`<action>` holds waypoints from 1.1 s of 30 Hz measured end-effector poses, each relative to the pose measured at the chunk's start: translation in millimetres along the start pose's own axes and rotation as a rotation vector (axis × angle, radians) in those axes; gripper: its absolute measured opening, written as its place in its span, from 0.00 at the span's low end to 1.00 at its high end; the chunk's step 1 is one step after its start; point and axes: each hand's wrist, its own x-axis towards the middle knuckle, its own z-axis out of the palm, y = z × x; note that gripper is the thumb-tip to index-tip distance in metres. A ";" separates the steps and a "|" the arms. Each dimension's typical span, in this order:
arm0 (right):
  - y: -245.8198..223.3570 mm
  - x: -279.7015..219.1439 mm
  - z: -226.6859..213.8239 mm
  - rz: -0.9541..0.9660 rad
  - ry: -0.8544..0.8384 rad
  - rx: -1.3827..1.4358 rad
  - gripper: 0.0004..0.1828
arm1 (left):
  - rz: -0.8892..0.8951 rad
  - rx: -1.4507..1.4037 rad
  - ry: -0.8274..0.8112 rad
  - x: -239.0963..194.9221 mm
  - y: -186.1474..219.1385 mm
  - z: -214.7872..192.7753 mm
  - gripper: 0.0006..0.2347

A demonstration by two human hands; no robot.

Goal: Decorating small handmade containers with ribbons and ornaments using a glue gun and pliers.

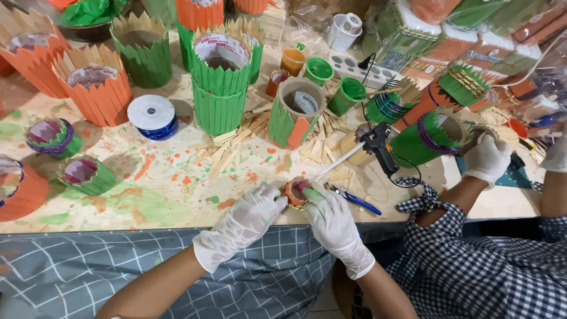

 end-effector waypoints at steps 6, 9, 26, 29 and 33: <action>-0.3 11.1 -5.0 0.038 0.001 0.000 0.09 | -0.713 -1.021 -0.344 5.6 -6.3 -5.8 0.09; 3.4 10.1 -2.7 0.039 0.014 0.057 0.08 | -0.561 -1.233 -0.117 3.7 -12.0 -6.6 0.15; 10.6 -12.1 9.4 0.289 0.012 0.383 0.05 | -0.320 -1.118 -0.271 10.4 -25.3 2.3 0.05; 10.5 -10.3 5.8 0.333 0.019 0.439 0.04 | -0.372 -1.170 -0.280 15.6 -23.5 1.3 0.06; 11.1 -9.0 3.5 0.329 0.027 0.445 0.05 | -0.441 -1.291 -0.333 11.9 -25.3 -11.9 0.05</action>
